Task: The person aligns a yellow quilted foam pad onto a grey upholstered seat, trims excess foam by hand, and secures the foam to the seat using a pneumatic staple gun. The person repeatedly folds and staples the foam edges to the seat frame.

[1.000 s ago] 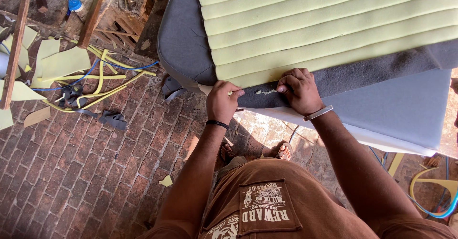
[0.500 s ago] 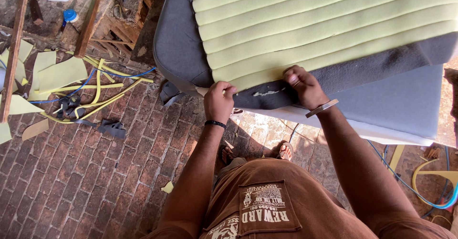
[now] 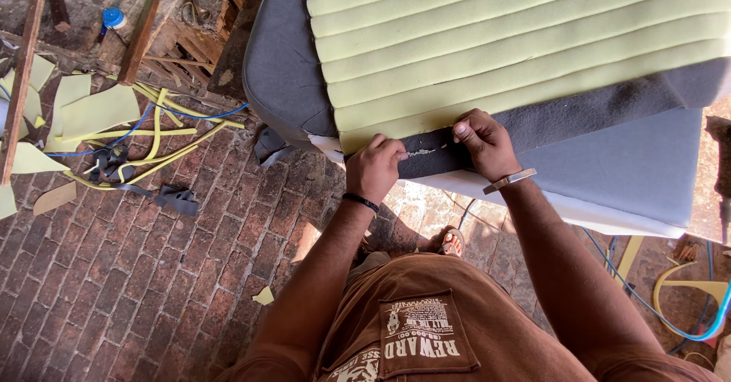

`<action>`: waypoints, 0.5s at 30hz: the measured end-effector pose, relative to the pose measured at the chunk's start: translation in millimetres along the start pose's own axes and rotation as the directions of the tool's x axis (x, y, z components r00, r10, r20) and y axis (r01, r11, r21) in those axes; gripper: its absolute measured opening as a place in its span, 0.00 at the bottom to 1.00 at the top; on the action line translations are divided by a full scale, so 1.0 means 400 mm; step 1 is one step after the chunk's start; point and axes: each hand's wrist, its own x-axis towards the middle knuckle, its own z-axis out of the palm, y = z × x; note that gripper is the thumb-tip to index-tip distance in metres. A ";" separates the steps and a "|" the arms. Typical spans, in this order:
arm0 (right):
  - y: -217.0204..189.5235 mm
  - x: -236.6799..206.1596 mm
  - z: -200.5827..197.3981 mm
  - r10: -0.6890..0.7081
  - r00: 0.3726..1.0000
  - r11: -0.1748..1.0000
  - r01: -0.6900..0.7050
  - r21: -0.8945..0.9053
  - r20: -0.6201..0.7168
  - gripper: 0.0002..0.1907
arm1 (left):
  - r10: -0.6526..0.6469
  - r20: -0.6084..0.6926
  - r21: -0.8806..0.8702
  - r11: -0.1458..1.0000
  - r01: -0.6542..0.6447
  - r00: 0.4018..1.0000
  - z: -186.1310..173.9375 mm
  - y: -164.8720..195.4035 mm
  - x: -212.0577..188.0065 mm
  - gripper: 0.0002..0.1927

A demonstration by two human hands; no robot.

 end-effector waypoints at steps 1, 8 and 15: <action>0.000 0.001 0.001 0.004 1.000 1.000 -0.004 -0.030 0.002 0.17 | -0.009 0.003 0.049 0.999 0.009 1.000 0.011 -0.005 0.005 0.04; -0.004 0.001 0.012 -0.024 0.998 0.999 0.025 0.022 -0.056 0.16 | -0.152 -0.168 -0.030 0.988 0.149 0.974 0.010 -0.018 -0.024 0.05; -0.004 0.003 0.009 -0.017 0.999 0.999 0.015 -0.045 -0.049 0.15 | -0.688 -0.225 -0.310 0.722 0.618 0.690 -0.067 -0.073 0.026 0.08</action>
